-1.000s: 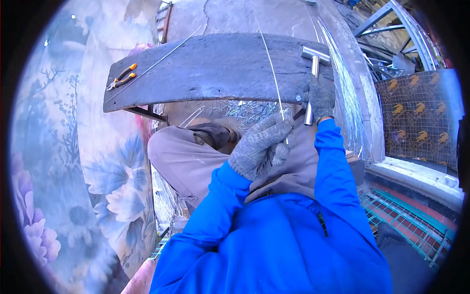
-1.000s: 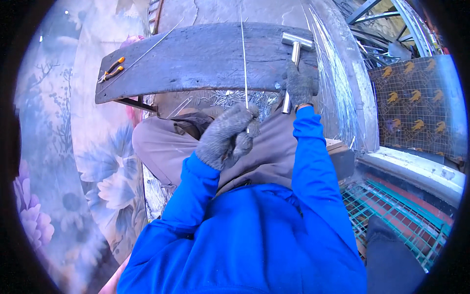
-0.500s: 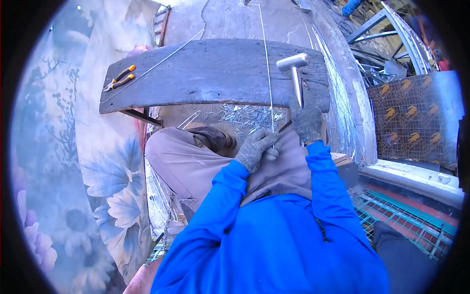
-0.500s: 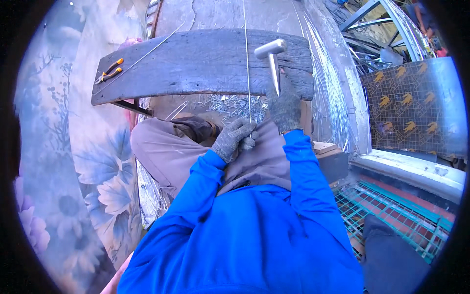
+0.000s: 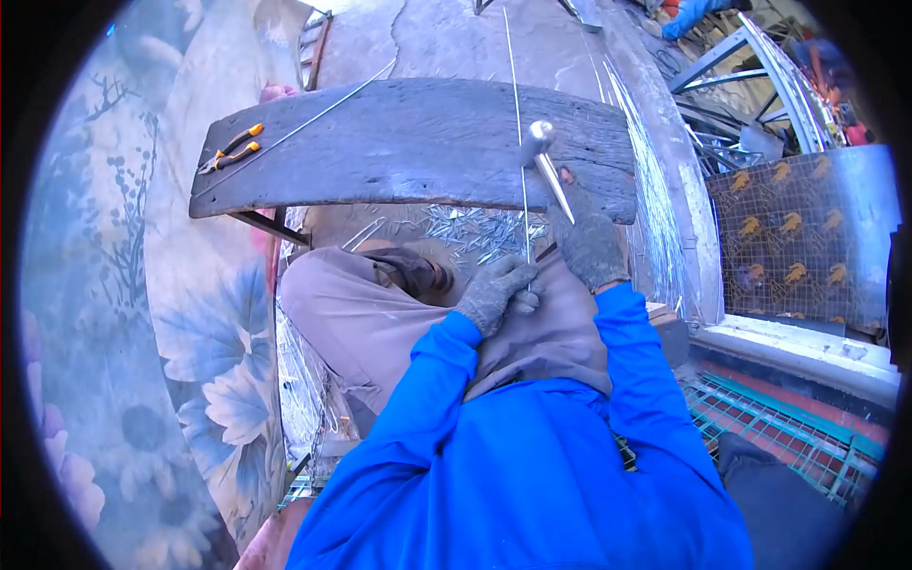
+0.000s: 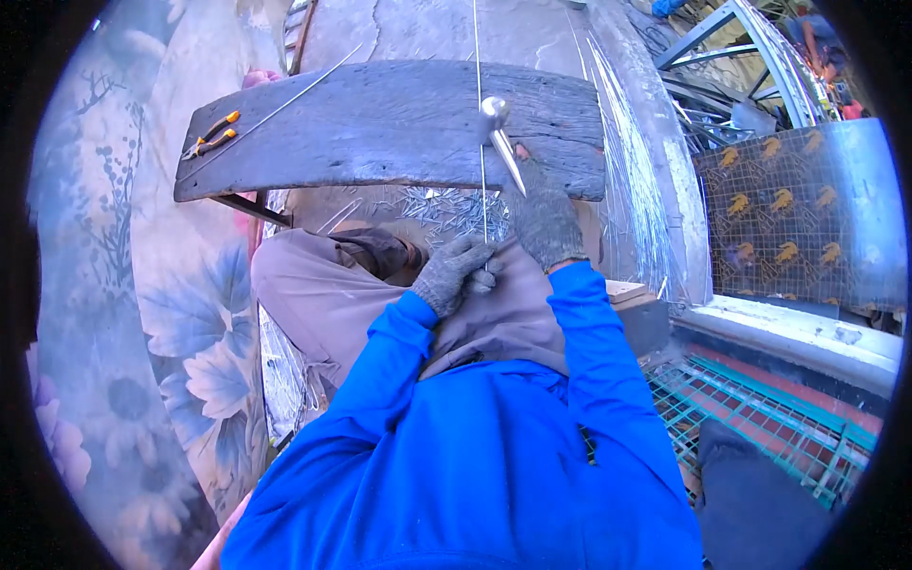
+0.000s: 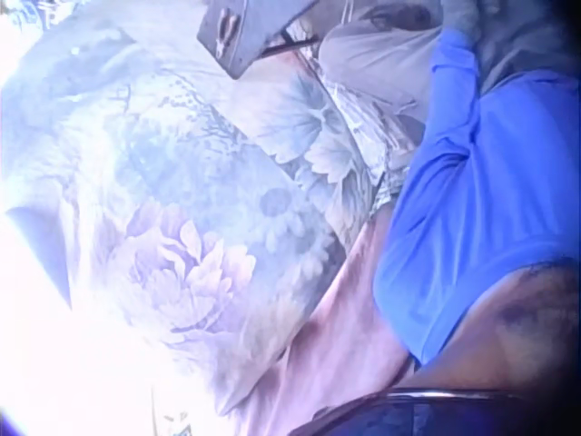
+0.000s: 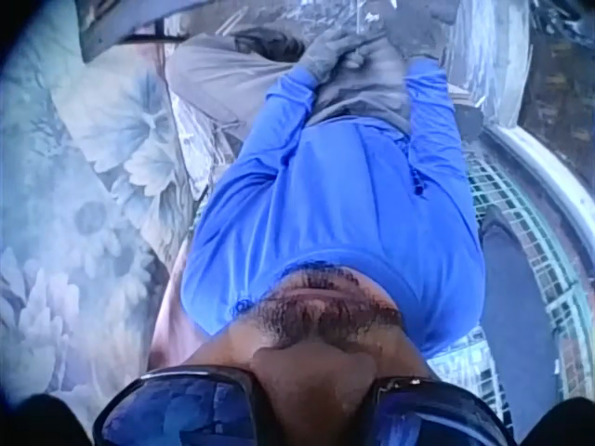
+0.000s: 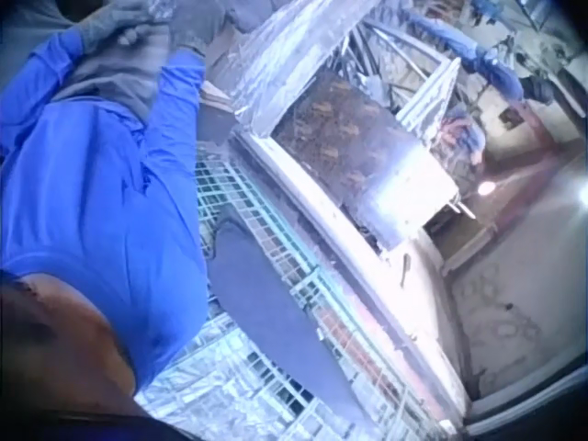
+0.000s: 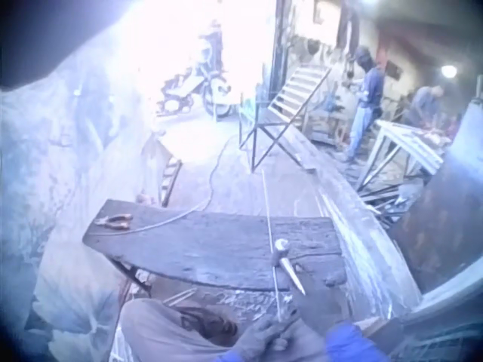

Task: The recorder is using a hammer and a wooden bench to straighten thin metal rods or wires.

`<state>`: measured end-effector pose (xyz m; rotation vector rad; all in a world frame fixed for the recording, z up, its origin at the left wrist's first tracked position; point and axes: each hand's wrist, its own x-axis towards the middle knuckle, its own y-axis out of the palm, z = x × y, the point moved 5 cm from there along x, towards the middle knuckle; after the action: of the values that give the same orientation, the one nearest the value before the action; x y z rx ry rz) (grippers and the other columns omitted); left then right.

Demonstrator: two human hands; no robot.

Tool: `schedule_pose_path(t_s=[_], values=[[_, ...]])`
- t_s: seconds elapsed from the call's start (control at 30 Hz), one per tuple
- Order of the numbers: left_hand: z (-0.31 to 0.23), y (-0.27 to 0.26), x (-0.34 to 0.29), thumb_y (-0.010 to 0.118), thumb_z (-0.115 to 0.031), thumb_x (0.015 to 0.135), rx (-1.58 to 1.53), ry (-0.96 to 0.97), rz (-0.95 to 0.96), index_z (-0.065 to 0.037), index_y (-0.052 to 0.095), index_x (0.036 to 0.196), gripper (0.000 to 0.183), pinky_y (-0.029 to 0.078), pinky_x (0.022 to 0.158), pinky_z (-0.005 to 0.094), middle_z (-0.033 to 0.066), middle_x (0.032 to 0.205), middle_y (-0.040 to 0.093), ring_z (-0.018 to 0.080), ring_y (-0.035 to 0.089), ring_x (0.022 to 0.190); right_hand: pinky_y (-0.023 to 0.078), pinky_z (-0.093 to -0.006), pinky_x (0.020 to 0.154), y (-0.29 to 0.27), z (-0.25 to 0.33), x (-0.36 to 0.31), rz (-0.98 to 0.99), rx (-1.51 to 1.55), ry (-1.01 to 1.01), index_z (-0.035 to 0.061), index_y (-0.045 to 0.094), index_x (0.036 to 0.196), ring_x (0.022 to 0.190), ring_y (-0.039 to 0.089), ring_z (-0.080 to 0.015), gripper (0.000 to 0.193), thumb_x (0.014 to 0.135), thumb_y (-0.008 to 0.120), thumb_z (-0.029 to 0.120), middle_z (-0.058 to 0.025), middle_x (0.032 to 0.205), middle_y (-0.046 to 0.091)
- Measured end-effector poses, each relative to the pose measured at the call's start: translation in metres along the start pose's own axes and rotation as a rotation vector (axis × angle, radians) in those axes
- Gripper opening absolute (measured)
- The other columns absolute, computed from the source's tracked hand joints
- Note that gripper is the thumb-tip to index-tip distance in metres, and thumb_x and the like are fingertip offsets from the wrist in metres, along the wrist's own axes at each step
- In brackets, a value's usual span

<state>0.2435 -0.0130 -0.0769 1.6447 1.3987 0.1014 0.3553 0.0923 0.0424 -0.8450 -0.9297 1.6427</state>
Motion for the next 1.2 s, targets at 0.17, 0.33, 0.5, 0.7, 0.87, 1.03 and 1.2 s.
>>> schedule_pose_path(t_s=[0.17,0.33,0.5,0.7,0.87,1.03,1.2], values=[[-0.004,0.001,-0.003,0.058,-0.021,0.099,0.061,0.038,-0.016,-0.003,0.059,0.097,0.017,0.048,0.054,0.0239,0.0051,0.080,0.063,0.0099,0.057,0.060,0.048,-0.0459,0.093,-0.004,-0.008,0.000,-0.227,0.176,-0.182,0.0050,0.043,0.144,0.114,0.057,-0.0437,0.056,0.092,0.061,0.019,-0.0264,0.130,0.056],[-0.025,0.016,-0.019,0.058,-0.022,0.099,0.009,0.068,0.057,-0.004,0.060,0.104,0.020,0.050,0.053,0.0226,0.0046,0.081,0.063,0.0100,0.060,0.063,0.048,-0.0465,0.094,0.017,-0.047,0.022,-0.433,0.103,-0.172,0.0033,0.038,0.146,0.115,0.056,-0.0452,0.059,0.093,0.058,0.019,-0.0276,0.134,0.053],[-0.111,0.108,-0.064,0.054,-0.022,0.101,-0.368,0.136,0.252,-0.002,0.059,0.115,0.025,0.052,0.053,0.0206,0.0042,0.087,0.065,0.0091,0.063,0.068,0.054,-0.0461,0.072,0.033,-0.108,0.051,-0.439,-0.173,-0.009,0.0013,0.052,0.123,0.084,0.066,-0.0401,0.037,0.094,0.058,0.023,-0.0235,0.101,0.065],[-0.149,0.136,-0.073,0.047,-0.019,0.103,-0.620,0.151,0.363,-0.002,0.054,0.126,0.030,0.052,0.055,0.0223,0.0082,0.109,0.066,0.0131,0.064,0.076,0.040,-0.0308,0.035,0.049,-0.126,0.053,-0.180,0.814,0.238,0.0065,0.050,0.102,0.043,0.050,-0.0130,0.024,0.093,0.063,0.025,-0.0056,0.067,0.054],[-0.160,0.134,-0.079,0.039,-0.023,0.105,-0.726,0.134,0.479,-0.001,0.050,0.129,0.034,0.045,0.048,0.0259,0.0090,0.112,0.067,0.0135,0.061,0.071,0.040,-0.0304,0.036,0.035,-0.096,0.041,-0.164,0.873,0.401,0.0057,0.049,0.102,0.044,0.050,-0.0134,0.023,0.094,0.061,0.024,-0.0059,0.068,0.054],[-0.160,0.133,-0.079,0.034,-0.023,0.106,-0.771,0.140,0.423,-0.001,0.049,0.130,0.036,0.046,0.049,0.0267,0.0093,0.113,0.068,0.0128,0.062,0.071,0.039,-0.0303,0.037,0.024,-0.088,0.037,-0.141,0.910,0.391,0.0050,0.051,0.103,0.045,0.051,-0.0130,0.022,0.095,0.060,0.023,-0.0060,0.070,0.055],[-0.156,0.133,-0.077,0.037,-0.022,0.105,-0.761,0.160,0.437,-0.002,0.050,0.129,0.033,0.047,0.046,0.0259,0.0093,0.107,0.069,0.0133,0.064,0.068,0.040,-0.0304,0.038,0.027,-0.089,0.037,-0.141,0.964,0.417,0.0048,0.053,0.105,0.045,0.051,-0.0136,0.021,0.095,0.059,0.023,-0.0058,0.069,0.054]])
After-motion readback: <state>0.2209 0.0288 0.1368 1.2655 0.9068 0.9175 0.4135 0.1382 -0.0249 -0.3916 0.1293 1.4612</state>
